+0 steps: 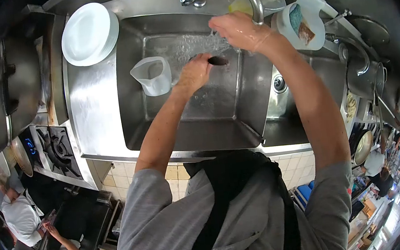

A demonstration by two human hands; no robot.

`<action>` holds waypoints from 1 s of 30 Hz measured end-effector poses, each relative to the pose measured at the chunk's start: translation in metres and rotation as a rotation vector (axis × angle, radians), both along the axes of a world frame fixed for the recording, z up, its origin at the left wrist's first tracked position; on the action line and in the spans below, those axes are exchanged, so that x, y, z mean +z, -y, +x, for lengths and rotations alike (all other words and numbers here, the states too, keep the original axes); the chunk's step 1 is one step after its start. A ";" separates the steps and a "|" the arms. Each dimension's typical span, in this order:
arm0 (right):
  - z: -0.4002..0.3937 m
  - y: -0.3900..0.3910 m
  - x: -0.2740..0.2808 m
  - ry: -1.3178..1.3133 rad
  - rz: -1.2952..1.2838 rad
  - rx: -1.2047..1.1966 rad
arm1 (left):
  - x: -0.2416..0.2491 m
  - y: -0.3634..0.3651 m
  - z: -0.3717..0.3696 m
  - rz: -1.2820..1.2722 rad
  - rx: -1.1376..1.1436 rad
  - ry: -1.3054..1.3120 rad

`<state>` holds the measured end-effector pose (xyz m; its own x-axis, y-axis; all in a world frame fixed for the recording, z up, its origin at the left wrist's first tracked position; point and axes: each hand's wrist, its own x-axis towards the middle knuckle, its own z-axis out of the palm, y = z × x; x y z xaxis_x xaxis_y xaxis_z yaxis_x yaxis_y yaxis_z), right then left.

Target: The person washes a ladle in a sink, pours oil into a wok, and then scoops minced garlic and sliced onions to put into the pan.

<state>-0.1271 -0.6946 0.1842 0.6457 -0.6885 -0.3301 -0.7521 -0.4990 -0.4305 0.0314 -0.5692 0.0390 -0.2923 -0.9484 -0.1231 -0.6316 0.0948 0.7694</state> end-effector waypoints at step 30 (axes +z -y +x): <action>-0.092 -0.212 -0.029 1.076 1.021 -1.199 | 0.146 0.012 -0.074 -0.333 -0.328 0.138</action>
